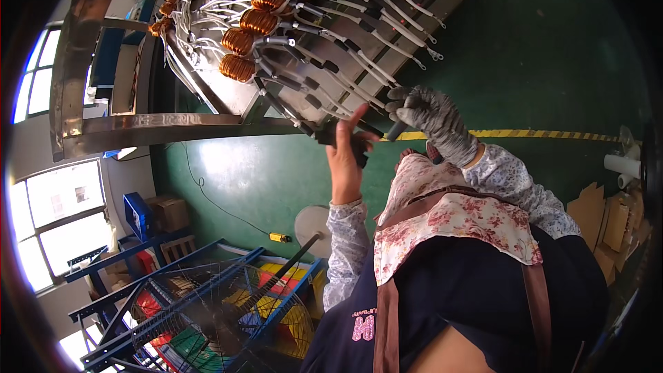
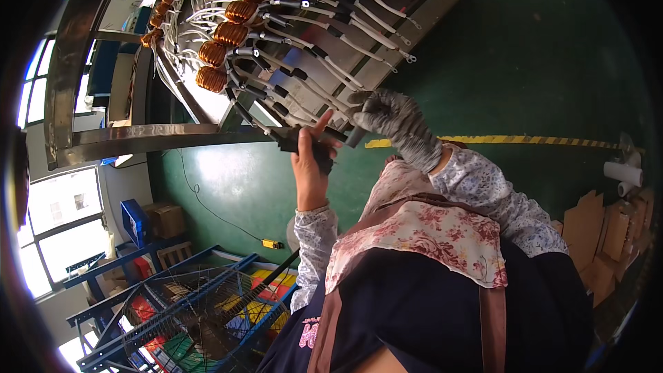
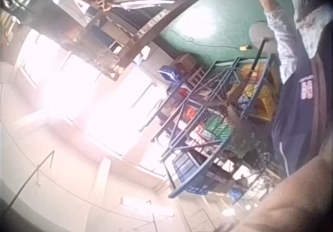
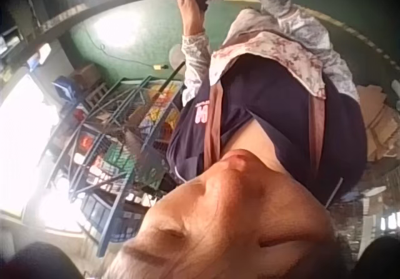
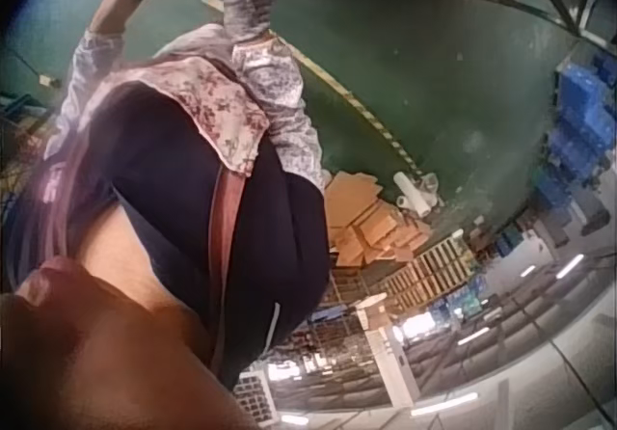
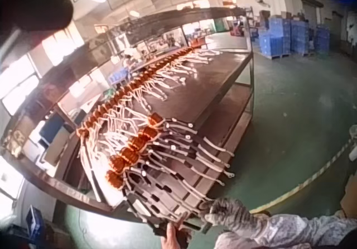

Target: The person uses a handheld tool to crimp or secure black sleeves onto the ends of white wires attached to copper coils. They then pick up the assembled components and place them onto a metal rack.

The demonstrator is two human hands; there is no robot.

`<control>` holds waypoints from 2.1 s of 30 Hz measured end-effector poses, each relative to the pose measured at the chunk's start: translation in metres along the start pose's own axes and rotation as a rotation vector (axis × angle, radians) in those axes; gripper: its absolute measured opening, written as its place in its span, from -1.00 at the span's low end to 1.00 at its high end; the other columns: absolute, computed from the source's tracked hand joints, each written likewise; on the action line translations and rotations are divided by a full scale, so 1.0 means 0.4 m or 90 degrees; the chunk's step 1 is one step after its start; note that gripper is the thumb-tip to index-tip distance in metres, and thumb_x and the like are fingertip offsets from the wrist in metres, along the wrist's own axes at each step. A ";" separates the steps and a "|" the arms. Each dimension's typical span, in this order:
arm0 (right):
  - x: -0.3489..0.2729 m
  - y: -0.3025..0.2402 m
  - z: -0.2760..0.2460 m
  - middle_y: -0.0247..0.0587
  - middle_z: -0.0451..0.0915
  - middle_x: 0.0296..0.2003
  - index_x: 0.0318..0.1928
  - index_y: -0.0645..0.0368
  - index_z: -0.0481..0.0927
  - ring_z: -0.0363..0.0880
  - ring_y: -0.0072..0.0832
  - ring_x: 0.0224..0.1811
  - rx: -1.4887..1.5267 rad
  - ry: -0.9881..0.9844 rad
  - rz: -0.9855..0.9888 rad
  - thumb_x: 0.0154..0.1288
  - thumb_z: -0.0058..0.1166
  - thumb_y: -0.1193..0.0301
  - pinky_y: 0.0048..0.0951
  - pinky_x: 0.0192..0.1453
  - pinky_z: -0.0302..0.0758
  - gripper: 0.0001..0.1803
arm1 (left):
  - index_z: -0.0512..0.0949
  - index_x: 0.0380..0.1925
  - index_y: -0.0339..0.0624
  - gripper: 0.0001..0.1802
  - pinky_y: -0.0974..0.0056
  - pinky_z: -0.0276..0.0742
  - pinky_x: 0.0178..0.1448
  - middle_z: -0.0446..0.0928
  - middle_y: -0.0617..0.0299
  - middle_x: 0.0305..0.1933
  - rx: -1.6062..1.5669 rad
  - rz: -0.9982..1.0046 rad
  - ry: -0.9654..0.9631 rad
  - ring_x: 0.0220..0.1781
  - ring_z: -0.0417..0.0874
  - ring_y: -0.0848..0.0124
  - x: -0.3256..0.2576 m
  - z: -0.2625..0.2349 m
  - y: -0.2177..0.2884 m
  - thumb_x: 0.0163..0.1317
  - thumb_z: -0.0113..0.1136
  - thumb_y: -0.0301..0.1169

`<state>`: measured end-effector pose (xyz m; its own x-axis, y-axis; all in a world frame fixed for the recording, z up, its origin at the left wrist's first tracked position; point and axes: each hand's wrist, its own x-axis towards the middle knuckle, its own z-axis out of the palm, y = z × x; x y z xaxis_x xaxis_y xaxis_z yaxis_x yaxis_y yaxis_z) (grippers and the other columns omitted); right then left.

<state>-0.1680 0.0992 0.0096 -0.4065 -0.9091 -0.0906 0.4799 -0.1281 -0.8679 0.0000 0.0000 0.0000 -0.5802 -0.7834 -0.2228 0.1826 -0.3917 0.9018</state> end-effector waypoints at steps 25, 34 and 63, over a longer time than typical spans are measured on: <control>-0.039 0.025 0.028 -0.55 0.30 -0.64 -0.20 0.25 0.52 0.25 -0.77 -0.67 0.124 -0.198 0.328 0.41 -0.15 0.14 -0.71 -0.62 0.23 -0.61 | 0.40 -0.07 -0.31 -0.73 0.49 0.07 -0.60 0.57 0.10 -0.33 -0.037 0.065 0.030 -0.69 0.21 0.61 0.067 0.051 0.042 0.30 0.02 -0.38; 0.091 0.068 0.036 -0.62 0.18 -0.66 -0.14 0.29 0.47 0.08 -0.80 -0.69 0.545 -0.239 0.531 0.39 -0.12 0.22 -0.72 -0.68 0.06 -0.66 | 0.50 -0.34 -0.27 -0.78 0.53 0.06 -0.57 0.48 0.32 -0.43 0.012 -0.014 0.061 -0.60 0.29 0.68 0.089 0.033 0.041 0.32 0.02 -0.33; 0.132 0.047 0.015 -0.27 0.51 -0.52 -0.32 0.10 0.51 0.50 -0.49 -0.53 0.279 -0.248 0.475 0.39 -0.17 0.06 -0.49 -0.51 0.47 -0.62 | 0.50 -0.42 -0.27 -0.77 0.47 -0.03 -0.65 0.31 0.40 -0.71 0.085 -0.004 0.122 -0.73 0.19 0.64 0.098 0.060 0.051 0.26 0.08 -0.30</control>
<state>-0.1758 0.0463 -0.0086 0.3723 -0.8748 -0.3100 0.7928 0.4734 -0.3839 -0.0379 -0.0272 0.0184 -0.4170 -0.8637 -0.2833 0.0655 -0.3394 0.9384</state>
